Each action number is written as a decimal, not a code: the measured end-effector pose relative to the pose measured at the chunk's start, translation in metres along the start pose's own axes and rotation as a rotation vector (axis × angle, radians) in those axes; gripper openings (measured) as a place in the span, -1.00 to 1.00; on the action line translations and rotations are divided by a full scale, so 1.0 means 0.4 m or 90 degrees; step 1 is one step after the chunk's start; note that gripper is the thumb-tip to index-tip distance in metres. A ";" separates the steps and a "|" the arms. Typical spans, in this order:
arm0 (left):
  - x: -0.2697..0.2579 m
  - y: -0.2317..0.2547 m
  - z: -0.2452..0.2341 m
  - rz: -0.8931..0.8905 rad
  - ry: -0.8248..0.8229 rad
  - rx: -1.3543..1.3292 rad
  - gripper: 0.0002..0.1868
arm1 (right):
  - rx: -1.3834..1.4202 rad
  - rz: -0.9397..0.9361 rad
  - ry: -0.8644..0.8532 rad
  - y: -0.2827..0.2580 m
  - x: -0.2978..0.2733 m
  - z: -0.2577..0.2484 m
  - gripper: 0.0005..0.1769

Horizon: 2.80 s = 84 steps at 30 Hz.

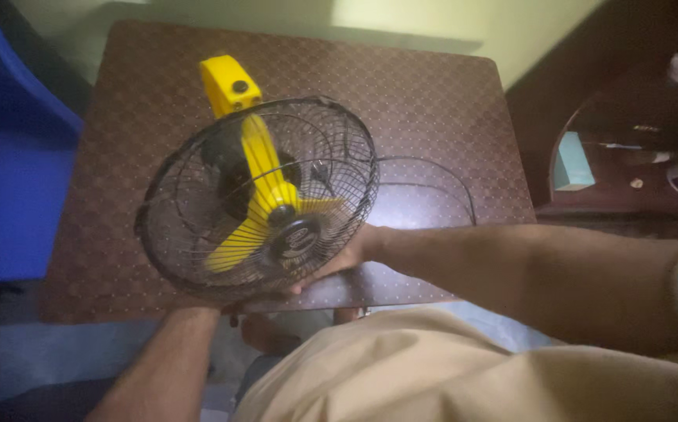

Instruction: The person assembles a small yellow and black table fan on a brown table. They attach the front grille, align the base, and secure the rear cover, then wrap the power cord around the handle.

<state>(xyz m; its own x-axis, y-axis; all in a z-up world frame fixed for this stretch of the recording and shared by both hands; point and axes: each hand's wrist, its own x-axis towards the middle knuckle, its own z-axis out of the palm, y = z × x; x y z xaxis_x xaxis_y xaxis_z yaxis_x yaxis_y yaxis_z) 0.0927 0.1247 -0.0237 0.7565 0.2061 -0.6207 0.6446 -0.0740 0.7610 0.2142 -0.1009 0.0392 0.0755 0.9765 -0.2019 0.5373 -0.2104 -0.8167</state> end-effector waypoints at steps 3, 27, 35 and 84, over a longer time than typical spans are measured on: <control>0.014 0.000 -0.024 0.018 0.034 -0.034 0.24 | 0.063 0.025 -0.086 -0.003 0.010 -0.022 -0.15; 0.095 0.062 0.024 0.083 0.088 -0.073 0.15 | 1.047 0.250 -0.059 0.346 0.104 -0.024 -0.42; 0.096 0.077 0.019 0.093 0.111 -0.076 0.12 | 1.006 0.238 -0.061 0.337 0.108 -0.050 -0.44; 0.051 0.035 0.060 0.142 0.192 -0.072 -0.06 | 0.966 0.235 0.032 0.349 0.099 0.064 -0.52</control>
<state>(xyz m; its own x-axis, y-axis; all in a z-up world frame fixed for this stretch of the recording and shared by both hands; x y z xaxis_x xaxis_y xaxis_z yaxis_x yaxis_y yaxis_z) 0.1199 0.1043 -0.0300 0.7992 0.4765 -0.3663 0.4386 -0.0457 0.8975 0.2706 -0.0927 -0.0966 0.0513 0.8562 -0.5142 -0.8323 -0.2479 -0.4959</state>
